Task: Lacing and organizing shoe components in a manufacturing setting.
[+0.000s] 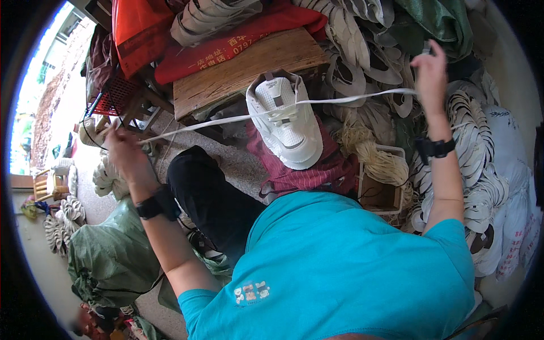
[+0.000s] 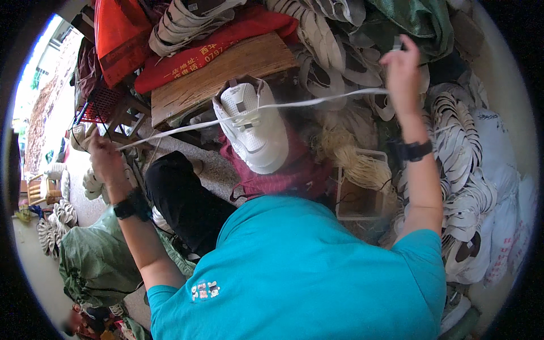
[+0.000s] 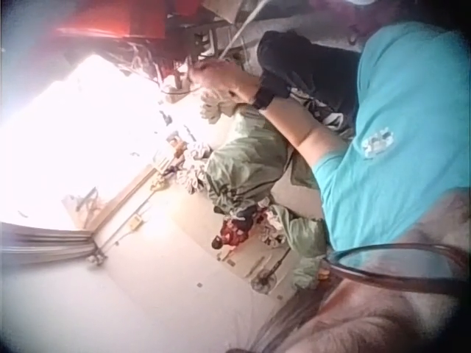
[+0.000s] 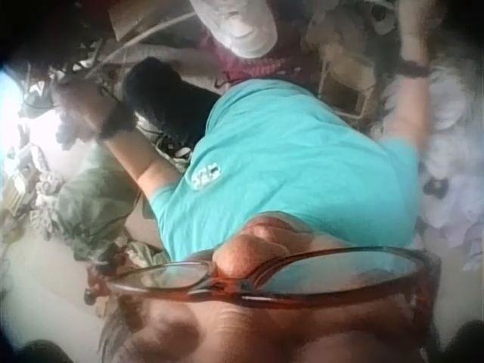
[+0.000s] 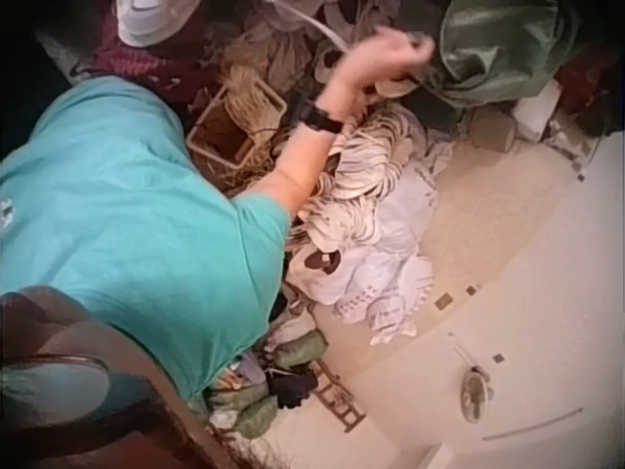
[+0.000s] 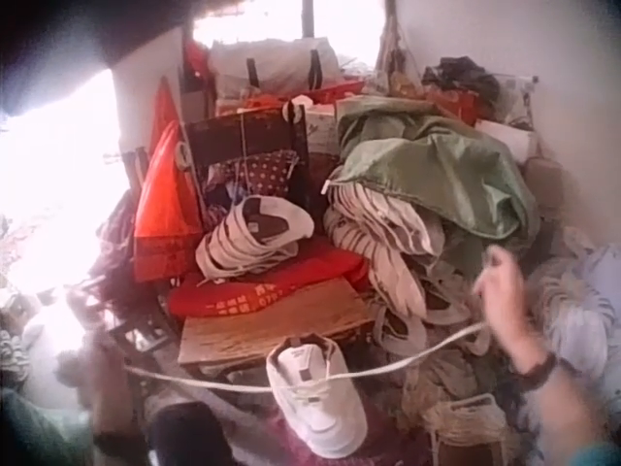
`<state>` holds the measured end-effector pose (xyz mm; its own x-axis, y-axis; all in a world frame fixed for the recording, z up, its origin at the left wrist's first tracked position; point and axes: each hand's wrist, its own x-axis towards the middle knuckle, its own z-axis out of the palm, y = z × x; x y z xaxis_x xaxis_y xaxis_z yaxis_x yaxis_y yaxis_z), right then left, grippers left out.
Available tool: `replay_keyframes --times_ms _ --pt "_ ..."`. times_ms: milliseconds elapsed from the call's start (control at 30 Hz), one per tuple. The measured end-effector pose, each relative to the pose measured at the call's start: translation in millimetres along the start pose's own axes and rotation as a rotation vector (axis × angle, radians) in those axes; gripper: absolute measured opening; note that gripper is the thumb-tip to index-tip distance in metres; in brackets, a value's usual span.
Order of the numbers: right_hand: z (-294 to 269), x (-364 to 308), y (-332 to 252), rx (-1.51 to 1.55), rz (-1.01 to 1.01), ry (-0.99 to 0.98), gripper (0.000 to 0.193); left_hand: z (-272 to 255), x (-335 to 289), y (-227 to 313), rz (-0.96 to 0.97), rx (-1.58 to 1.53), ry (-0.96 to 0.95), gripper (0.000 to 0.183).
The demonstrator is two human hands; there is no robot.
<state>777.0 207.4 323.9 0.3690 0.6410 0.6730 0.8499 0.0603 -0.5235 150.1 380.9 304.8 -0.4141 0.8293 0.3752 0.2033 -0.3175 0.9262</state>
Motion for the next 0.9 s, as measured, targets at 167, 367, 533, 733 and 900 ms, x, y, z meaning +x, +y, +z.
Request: replay_keyframes --times_ms 167,367,533,733,900 --pt "71.5 -55.3 -82.3 0.258 0.12 -0.433 0.023 82.1 -100.6 34.8 -0.236 -0.081 -0.484 0.032" --pt "121.0 -85.3 -111.3 0.53 0.153 -0.757 0.011 126.2 -166.7 15.6 -0.142 -0.122 -0.774 0.018" --pt "119.7 -82.4 -113.2 0.48 0.212 -0.898 0.022 131.9 -185.8 26.0 -0.243 -0.142 -0.85 0.02" --pt "127.8 -62.3 -111.4 0.427 0.237 -1.056 0.02 132.1 -188.3 32.1 -0.283 -0.042 -0.864 0.027" --pt "128.9 -50.5 -116.1 0.48 0.337 -1.099 0.018 129.7 -190.9 31.4 -0.338 -0.088 -0.863 0.033"
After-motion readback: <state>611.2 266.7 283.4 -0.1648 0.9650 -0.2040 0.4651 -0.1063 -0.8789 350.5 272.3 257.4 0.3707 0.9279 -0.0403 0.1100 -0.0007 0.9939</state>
